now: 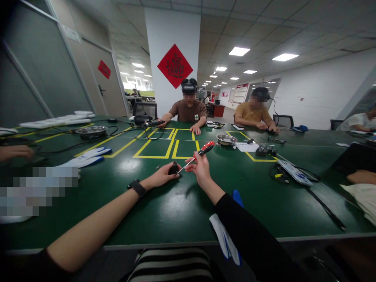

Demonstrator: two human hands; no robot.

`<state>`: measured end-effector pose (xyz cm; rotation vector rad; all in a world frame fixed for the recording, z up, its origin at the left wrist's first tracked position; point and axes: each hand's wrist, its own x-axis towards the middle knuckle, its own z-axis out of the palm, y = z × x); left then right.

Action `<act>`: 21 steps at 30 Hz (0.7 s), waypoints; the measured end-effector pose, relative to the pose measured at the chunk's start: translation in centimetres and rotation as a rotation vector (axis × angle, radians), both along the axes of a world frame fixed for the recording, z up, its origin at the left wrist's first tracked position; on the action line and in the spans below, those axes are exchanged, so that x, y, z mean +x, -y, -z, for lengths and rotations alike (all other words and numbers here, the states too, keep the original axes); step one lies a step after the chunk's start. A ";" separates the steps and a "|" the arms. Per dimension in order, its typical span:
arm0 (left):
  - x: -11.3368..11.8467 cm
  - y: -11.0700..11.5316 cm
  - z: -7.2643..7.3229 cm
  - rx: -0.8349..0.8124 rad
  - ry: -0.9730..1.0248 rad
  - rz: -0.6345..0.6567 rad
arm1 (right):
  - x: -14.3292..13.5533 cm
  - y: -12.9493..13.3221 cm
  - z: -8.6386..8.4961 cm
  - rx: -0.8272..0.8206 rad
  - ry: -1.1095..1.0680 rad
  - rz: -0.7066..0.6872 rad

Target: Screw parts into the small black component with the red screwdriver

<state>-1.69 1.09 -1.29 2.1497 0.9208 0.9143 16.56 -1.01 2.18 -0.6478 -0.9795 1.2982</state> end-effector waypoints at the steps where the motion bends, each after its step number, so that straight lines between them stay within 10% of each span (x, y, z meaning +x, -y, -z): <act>1: 0.0 0.0 -0.1 -0.007 0.005 0.021 | -0.3 0.3 0.0 0.050 0.029 0.028; 10: 0.0 0.0 0.3 -0.076 0.082 0.081 | -1.7 2.9 -1.0 0.403 0.214 0.223; 21: 0.1 0.1 0.1 0.044 -0.033 -0.004 | -2.0 3.2 -0.3 0.496 0.382 0.151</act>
